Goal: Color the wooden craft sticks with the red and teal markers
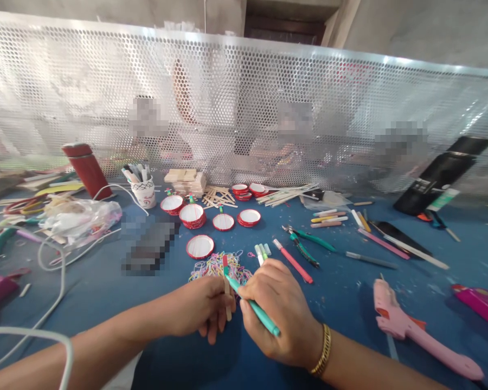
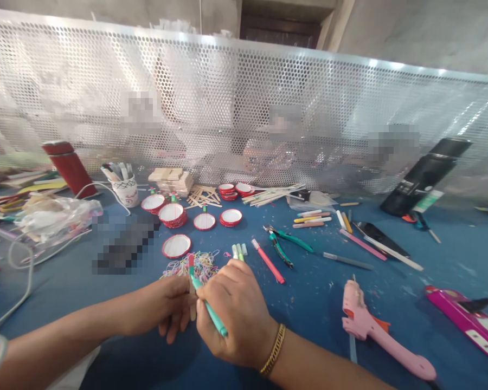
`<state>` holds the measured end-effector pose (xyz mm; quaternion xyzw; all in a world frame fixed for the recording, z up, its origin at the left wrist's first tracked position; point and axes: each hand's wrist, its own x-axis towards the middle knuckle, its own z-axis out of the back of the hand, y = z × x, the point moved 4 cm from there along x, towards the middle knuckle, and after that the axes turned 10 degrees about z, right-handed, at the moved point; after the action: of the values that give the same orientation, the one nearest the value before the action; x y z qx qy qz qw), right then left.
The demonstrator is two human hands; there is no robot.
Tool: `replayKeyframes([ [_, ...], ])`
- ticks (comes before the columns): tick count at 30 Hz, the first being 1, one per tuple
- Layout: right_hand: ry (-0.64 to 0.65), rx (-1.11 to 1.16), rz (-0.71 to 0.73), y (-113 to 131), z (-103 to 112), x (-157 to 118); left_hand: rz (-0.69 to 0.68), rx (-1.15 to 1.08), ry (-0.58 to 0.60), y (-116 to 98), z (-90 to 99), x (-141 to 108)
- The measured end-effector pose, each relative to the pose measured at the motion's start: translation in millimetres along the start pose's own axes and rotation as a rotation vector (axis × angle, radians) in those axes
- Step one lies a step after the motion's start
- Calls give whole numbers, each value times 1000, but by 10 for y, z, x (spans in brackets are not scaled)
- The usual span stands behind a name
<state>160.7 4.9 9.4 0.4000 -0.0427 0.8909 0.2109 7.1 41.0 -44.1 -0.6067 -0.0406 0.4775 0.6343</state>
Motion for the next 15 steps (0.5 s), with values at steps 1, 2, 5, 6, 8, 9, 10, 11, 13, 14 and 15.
replayKeyframes([
  [1, -1, -10, -3, -5, 2, 1, -1, -5, 0, 0, 1, 0],
  [2, -6, -23, -8, -10, 7, -1, -4, -9, 0, -3, 2, -3],
  [5, -37, -50, -18, -20, 26, -9, -3, -19, 3, -12, 3, -15],
  [6, -45, -47, -16, -18, 30, -11, -2, -23, 1, -15, 5, -18],
  [8, -47, -26, -3, -7, 29, -10, -1, -25, -2, -21, 6, -23],
  [9, -41, -15, 4, -1, 24, -8, -1, -20, -3, -26, 6, -24],
  [10, -32, -5, 8, 4, 18, -5, 1, -11, -4, -30, 5, -25],
  [11, -23, 2, 9, 8, 12, -1, 5, 0, -3, -34, 2, -26],
  [13, -6, 6, 8, 10, 1, 4, 13, 9, 0, -44, -3, -28],
  [14, -4, 3, 7, 9, 0, 6, 16, 7, 0, -49, -6, -30],
  [15, -8, -3, 4, 8, 2, 6, 17, 3, -2, -54, -7, -32],
])
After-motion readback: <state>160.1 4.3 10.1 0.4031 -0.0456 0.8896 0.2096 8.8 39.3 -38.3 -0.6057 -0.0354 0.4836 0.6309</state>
